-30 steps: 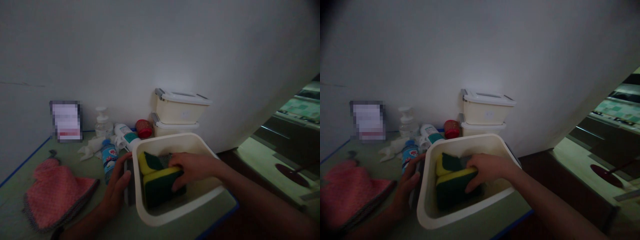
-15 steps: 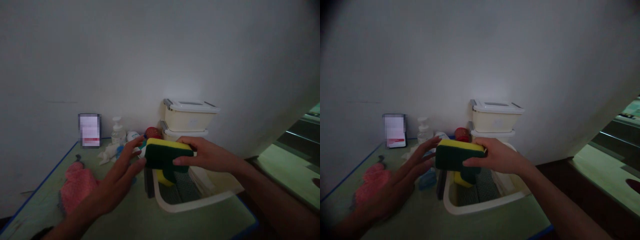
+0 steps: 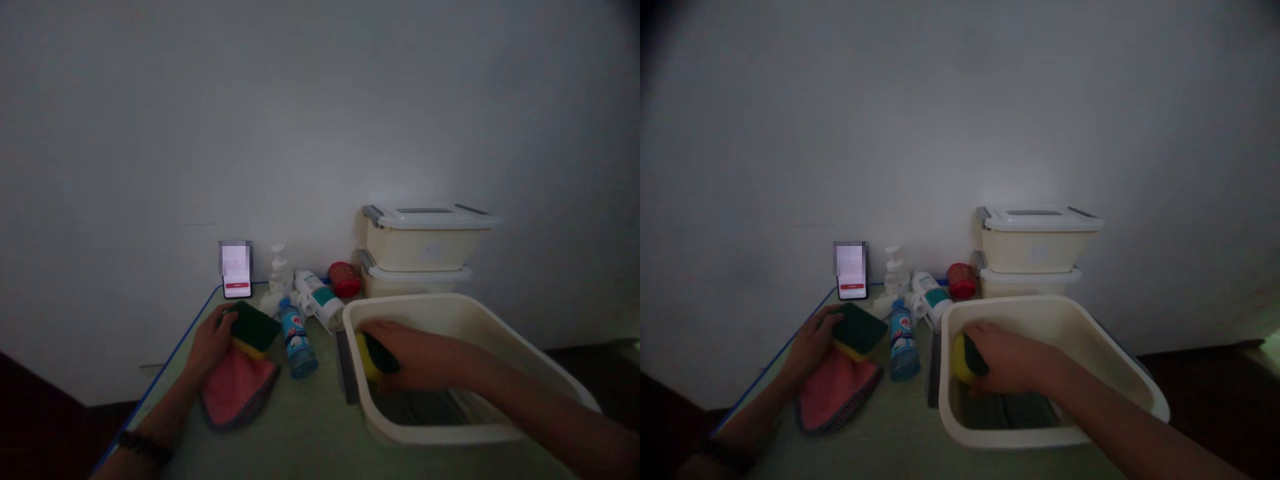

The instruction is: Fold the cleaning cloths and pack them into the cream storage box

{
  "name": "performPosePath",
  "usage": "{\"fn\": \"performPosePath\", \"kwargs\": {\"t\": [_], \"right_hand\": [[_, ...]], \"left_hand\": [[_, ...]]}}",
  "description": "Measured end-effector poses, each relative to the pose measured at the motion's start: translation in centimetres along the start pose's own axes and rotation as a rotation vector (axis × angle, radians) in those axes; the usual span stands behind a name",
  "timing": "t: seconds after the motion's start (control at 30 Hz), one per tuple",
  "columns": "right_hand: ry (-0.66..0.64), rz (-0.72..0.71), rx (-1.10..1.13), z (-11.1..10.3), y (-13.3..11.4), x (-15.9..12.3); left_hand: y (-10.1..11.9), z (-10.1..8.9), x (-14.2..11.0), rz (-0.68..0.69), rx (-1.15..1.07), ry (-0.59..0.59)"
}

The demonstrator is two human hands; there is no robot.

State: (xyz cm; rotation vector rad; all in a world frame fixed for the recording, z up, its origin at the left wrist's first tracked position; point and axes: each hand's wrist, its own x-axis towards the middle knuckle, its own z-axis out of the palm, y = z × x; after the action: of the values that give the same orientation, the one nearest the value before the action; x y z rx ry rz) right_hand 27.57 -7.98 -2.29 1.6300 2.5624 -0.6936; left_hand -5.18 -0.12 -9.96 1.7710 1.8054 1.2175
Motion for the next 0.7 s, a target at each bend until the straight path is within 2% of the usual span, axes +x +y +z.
{"fn": "performPosePath", "kwargs": {"t": [0.1,0.17,0.27,0.33,0.37,0.47,0.57,0.63,0.7], "right_hand": [[0.089,-0.025,-0.018,0.6,-0.6,0.1],[0.138,0.012,-0.059,-0.1,-0.6,-0.4],[0.265,0.103,-0.105,-2.1,-0.4,-1.4],[0.375,0.052,-0.116,-3.4,-0.9,-1.7],[0.414,0.012,-0.112,-3.8,-1.4,-1.7],[0.507,-0.135,-0.086,-4.0,-3.9,-1.0],[0.589,-0.268,-0.110,-3.2,-7.0,0.2],[0.562,-0.325,-0.126,-2.6,-8.6,1.1],[0.522,-0.339,-0.114,-2.1,-9.4,2.0]], "left_hand": [[-1.2,0.5,0.1,0.079,0.043,-0.021],[-1.1,0.6,-0.1,0.146,0.061,0.005],[0.0,0.5,-1.1,0.245,0.055,0.042],[1.5,0.2,-2.3,0.320,0.016,0.014],[2.5,0.1,-3.1,0.361,-0.042,-0.043],[6.1,-0.5,-5.2,0.369,-0.313,-0.240],[9.5,-1.0,-6.7,0.329,-0.616,-0.460],[10.6,-1.3,-6.8,0.237,-0.725,-0.479],[10.2,-1.5,-6.3,0.159,-0.742,-0.386]]}}
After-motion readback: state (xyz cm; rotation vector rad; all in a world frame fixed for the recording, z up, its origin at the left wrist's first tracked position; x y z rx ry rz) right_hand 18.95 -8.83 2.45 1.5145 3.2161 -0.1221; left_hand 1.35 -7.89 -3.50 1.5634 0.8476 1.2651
